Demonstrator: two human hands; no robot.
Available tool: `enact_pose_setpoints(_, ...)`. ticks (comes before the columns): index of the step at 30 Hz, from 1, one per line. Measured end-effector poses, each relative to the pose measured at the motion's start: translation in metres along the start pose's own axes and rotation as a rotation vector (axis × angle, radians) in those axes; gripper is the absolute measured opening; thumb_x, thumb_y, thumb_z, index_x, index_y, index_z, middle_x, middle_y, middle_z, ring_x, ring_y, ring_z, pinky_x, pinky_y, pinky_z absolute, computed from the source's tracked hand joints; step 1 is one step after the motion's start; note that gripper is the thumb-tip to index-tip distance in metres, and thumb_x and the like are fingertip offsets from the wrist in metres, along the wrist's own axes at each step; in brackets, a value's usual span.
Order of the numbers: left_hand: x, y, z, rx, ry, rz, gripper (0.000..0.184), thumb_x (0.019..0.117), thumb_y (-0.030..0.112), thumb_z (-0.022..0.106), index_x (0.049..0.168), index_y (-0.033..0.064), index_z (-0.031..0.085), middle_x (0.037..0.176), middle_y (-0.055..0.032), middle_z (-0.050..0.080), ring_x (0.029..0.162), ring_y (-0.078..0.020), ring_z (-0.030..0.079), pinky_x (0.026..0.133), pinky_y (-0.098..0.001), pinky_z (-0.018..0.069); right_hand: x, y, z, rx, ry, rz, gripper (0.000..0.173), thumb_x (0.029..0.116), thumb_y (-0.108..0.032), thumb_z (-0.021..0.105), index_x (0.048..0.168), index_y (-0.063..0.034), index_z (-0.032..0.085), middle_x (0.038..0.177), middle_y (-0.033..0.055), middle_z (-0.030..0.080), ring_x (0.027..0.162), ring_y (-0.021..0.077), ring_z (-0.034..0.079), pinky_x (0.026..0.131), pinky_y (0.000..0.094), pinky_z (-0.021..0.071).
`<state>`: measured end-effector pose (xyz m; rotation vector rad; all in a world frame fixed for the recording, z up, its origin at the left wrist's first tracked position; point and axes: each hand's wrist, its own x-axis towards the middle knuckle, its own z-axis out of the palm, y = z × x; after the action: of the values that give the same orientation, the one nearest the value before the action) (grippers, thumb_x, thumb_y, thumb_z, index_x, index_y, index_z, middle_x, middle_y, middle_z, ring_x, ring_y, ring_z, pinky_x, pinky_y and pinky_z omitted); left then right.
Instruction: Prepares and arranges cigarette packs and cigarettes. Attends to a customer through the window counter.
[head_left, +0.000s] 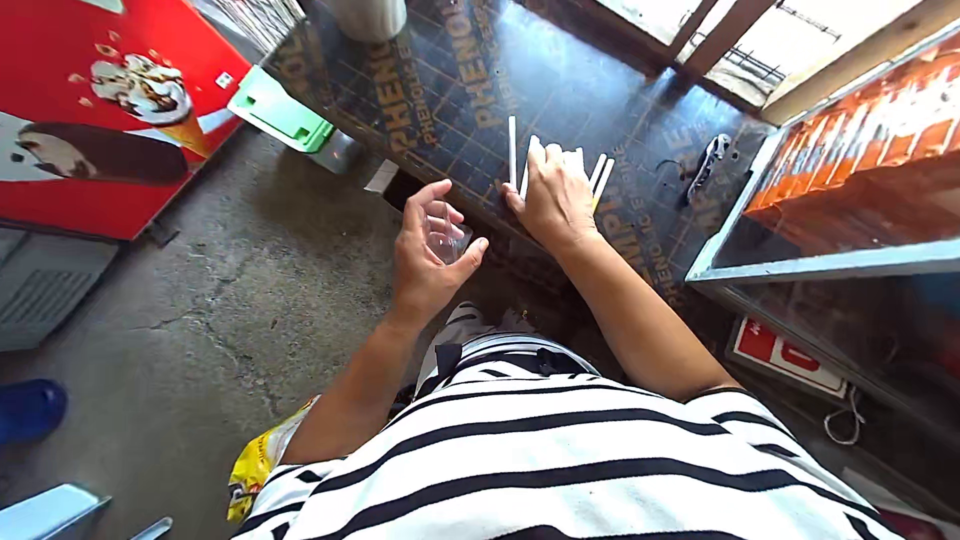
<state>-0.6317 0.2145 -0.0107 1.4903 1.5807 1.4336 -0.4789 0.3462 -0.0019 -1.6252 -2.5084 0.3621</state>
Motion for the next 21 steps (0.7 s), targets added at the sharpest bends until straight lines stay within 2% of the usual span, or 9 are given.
enact_pose_setpoints(4, 0.036, -0.012, -0.012, 0.011, -0.025, 0.0, 0.074, 0.083, 0.016, 0.079, 0.145, -0.0034, 0.044, 0.113, -0.0104, 0.061, 0.093, -0.0142, 0.065, 0.079, -0.027, 0.0572, 0.007, 0.0, 0.0, 0.021, -0.006, -0.025, 0.033, 0.0966, -0.019, 0.063, 0.118, 0.0051, 0.066, 0.111, 0.0244, 0.064, 0.11, 0.0419, 0.063, 0.087, 0.0537, 0.0525)
enact_pose_setpoints(7, 0.067, -0.025, -0.018, 0.009, -0.095, 0.028, 0.075, 0.0829, 0.016, 0.08, 0.145, -0.0035, 0.044, 0.113, -0.0108, 0.062, 0.094, -0.0151, 0.064, 0.078, -0.0273, 0.0569, 0.009, -0.001, 0.0, 0.063, 0.011, -0.016, 0.02, 0.0922, -0.011, 0.065, 0.105, 0.0046, 0.066, 0.103, 0.0231, 0.063, 0.102, 0.0413, 0.064, 0.079, 0.0524, 0.0542)
enact_pose_setpoints(10, 0.102, -0.037, -0.027, 0.059, -0.213, 0.066, 0.077, 0.0827, 0.018, 0.081, 0.147, -0.0018, 0.044, 0.117, -0.0132, 0.062, 0.094, -0.0165, 0.064, 0.078, -0.0286, 0.0569, 0.009, -0.001, 0.005, 0.112, 0.068, 0.001, 0.016, 0.0891, -0.006, 0.068, 0.099, 0.0061, 0.066, 0.1, 0.0242, 0.062, 0.098, 0.0421, 0.065, 0.079, 0.0532, 0.0558)
enact_pose_setpoints(12, 0.124, -0.045, -0.033, 0.099, -0.28, 0.103, 0.076, 0.0827, 0.019, 0.082, 0.147, -0.0001, 0.046, 0.12, -0.0146, 0.062, 0.096, -0.0183, 0.064, 0.08, -0.0302, 0.0568, 0.007, 0.0, 0.01, 0.14, 0.127, 0.008, 0.013, 0.0904, -0.007, 0.067, 0.095, 0.0058, 0.065, 0.096, 0.0231, 0.061, 0.094, 0.0403, 0.065, 0.078, 0.0514, 0.056)
enact_pose_setpoints(14, 0.144, -0.054, -0.039, 0.134, -0.338, 0.15, 0.075, 0.0826, 0.02, 0.082, 0.147, 0.0011, 0.048, 0.12, -0.0148, 0.062, 0.097, -0.0196, 0.064, 0.081, -0.0312, 0.0565, 0.004, -0.001, 0.013, 0.194, 0.161, 0.031, 0.015, 0.0927, -0.009, 0.068, 0.095, 0.0056, 0.065, 0.095, 0.0227, 0.062, 0.094, 0.039, 0.065, 0.081, 0.05, 0.0558)
enact_pose_setpoints(18, 0.175, -0.068, -0.039, 0.131, -0.468, 0.223, 0.07, 0.0846, 0.021, 0.081, 0.145, 0.001, 0.05, 0.117, -0.0157, 0.062, 0.093, -0.0208, 0.065, 0.078, -0.0327, 0.0568, 0.001, -0.012, 0.013, 0.168, 0.214, 0.135, 0.013, 0.0909, -0.008, 0.071, 0.095, 0.0039, 0.066, 0.094, 0.022, 0.067, 0.093, 0.0393, 0.067, 0.082, 0.0517, 0.055)
enact_pose_setpoints(21, 0.189, -0.071, -0.028, 0.116, -0.564, 0.262, 0.071, 0.0839, 0.02, 0.08, 0.145, 0.0015, 0.05, 0.117, -0.0152, 0.063, 0.095, -0.0221, 0.065, 0.081, -0.0348, 0.0575, -0.001, -0.018, 0.02, 0.085, 0.293, 0.169, 0.01, 0.089, -0.007, 0.07, 0.091, 0.0015, 0.065, 0.088, 0.0198, 0.064, 0.088, 0.0379, 0.066, 0.076, 0.0489, 0.054)
